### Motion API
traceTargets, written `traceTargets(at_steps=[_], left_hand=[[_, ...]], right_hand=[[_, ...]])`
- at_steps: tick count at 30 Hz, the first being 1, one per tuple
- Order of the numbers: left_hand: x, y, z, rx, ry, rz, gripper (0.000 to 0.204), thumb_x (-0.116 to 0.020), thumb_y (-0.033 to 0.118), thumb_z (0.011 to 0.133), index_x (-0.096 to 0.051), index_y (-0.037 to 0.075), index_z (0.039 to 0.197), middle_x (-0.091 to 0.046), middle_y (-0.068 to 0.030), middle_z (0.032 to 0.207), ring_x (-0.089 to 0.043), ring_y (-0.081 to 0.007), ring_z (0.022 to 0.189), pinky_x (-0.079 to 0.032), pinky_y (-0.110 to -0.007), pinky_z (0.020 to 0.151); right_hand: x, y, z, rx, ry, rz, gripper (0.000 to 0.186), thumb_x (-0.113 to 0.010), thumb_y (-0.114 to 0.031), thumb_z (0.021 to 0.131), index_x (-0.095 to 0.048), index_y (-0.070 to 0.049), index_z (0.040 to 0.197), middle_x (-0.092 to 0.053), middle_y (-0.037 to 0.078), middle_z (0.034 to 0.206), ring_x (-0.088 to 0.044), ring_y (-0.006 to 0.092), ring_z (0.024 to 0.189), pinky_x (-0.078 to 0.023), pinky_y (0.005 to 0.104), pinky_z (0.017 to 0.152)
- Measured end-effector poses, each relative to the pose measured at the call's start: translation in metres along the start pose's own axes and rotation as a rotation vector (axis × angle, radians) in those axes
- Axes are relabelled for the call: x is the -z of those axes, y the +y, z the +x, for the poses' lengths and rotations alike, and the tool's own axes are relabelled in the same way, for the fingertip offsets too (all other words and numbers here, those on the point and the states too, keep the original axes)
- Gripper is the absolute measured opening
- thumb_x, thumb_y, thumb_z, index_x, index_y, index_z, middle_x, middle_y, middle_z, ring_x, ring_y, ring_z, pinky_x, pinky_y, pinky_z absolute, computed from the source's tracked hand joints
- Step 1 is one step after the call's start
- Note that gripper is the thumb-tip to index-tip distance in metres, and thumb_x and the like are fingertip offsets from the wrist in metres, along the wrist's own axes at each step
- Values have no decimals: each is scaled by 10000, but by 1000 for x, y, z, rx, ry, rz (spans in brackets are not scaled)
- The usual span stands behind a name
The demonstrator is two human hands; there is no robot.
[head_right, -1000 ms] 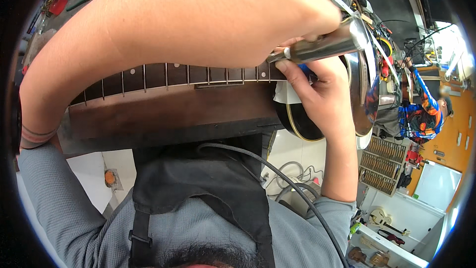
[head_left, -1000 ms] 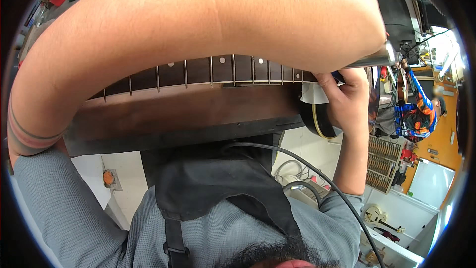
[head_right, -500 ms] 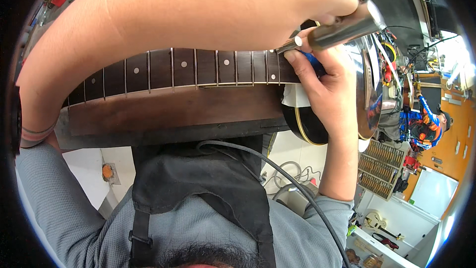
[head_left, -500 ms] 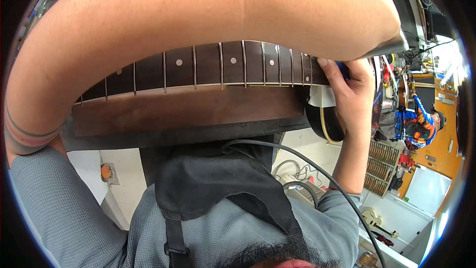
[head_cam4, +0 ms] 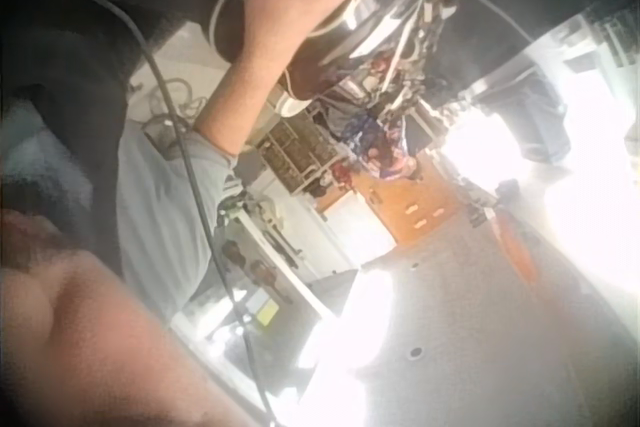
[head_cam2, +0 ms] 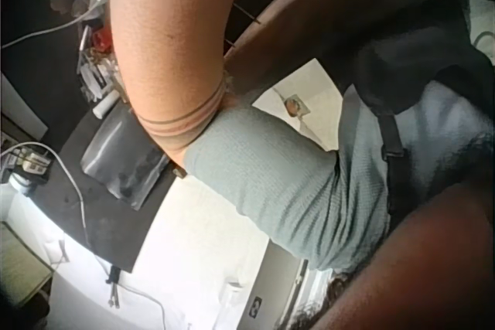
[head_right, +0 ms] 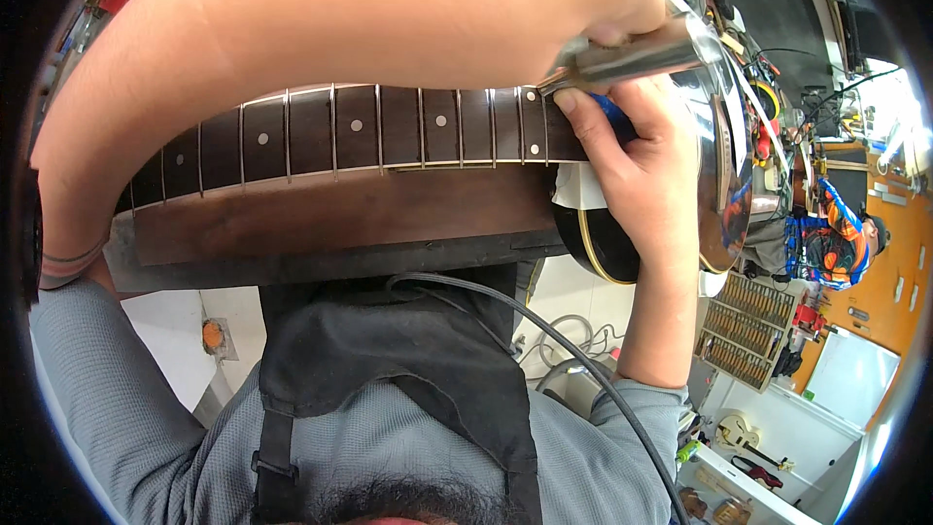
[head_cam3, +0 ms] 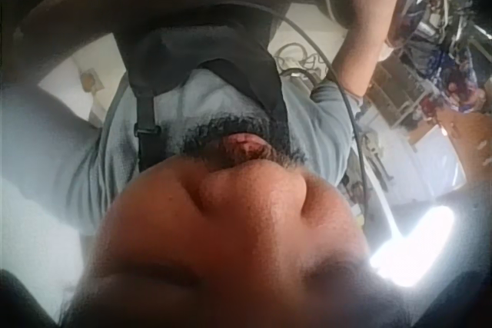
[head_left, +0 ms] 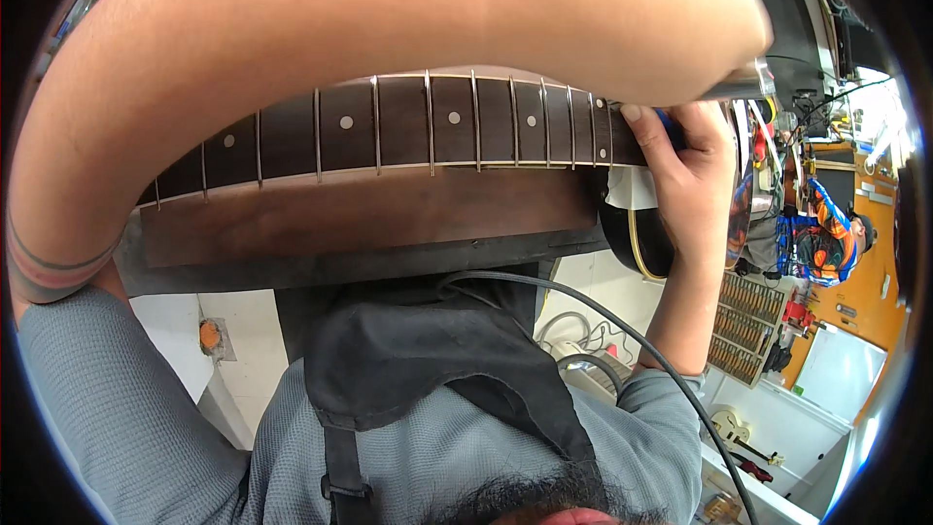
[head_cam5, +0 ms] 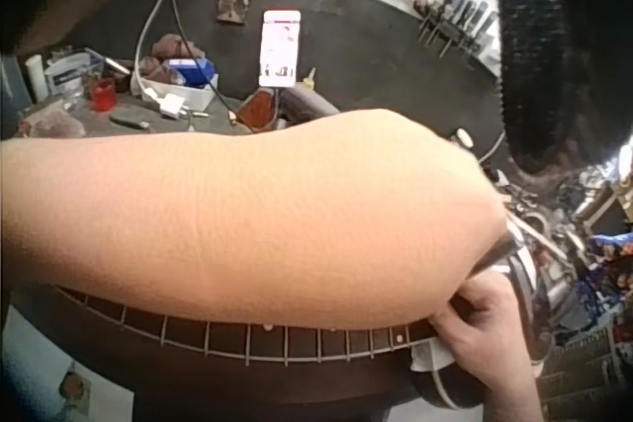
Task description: The person installs frets on a guitar neck by applying glue into fret slots, inserting fret wire, and tapping each fret into place with a hammer. The person also uses a file to smooth the fret ends and a small tool to adjust the frets. The guitar neck is clamped to a workbench during the process.
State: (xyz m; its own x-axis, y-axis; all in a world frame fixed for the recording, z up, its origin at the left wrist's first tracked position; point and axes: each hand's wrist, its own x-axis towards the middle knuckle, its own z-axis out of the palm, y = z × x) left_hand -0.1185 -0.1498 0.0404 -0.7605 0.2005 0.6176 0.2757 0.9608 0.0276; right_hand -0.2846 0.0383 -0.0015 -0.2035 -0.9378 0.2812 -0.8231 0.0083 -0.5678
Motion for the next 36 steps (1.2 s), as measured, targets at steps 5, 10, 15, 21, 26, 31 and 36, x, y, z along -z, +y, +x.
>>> traceTargets(at_steps=[5,10,15,21,26,31,36], left_hand=[[22,14,-7,71,6,114,195,-741,151,890,-739,73,1069,-748,-94,1009,-756,-318,1008,-577,-461,882],[68,55,-50,234,58,270,193,-740,152,890,-736,81,1069,-745,-85,1012,-753,-315,1014,-573,-460,884],[104,111,-116,210,81,314,343,-734,201,787,-742,13,1074,-630,-102,922,-643,-329,864,-510,-453,733],[60,195,-212,340,35,296,386,-727,183,759,-773,8,1100,-677,-76,939,-661,-280,868,-556,-463,810],[42,191,-253,563,-22,284,352,-737,126,825,-783,17,1156,-686,-91,1013,-666,-305,941,-526,-503,896],[37,170,-274,707,-54,366,336,-708,146,857,-817,48,1159,-726,-85,1107,-706,-306,1073,-506,-528,1034],[34,179,-298,997,-156,197,477,-721,-98,832,-844,30,1275,-778,-196,1360,-690,-445,1327,-478,-547,1179]], right_hand=[[3,-2,16,129,-58,-84,162,-815,-79,1010,-711,26,1074,-717,149,1089,-691,329,1021,-547,395,936],[-2,6,10,40,20,87,144,-774,-87,1062,-667,3,1028,-687,55,947,-616,181,838,-507,338,791],[14,6,9,-148,22,390,96,-658,-162,1184,-689,-73,1161,-653,-58,898,-493,9,731,-393,207,635],[21,3,10,-151,18,568,216,-623,-140,1196,-633,-40,1387,-623,-37,977,-524,23,818,-409,199,678],[28,-19,-24,-172,71,455,294,-623,-96,1186,-599,-12,1466,-622,-28,1069,-526,28,905,-434,203,769],[21,-24,-54,-178,57,212,196,-621,-79,1183,-665,-16,1364,-595,-37,1063,-512,45,914,-429,220,809],[9,-24,-63,-134,62,72,157,-647,-53,1140,-717,18,1261,-656,56,1126,-597,125,996,-474,276,903]])
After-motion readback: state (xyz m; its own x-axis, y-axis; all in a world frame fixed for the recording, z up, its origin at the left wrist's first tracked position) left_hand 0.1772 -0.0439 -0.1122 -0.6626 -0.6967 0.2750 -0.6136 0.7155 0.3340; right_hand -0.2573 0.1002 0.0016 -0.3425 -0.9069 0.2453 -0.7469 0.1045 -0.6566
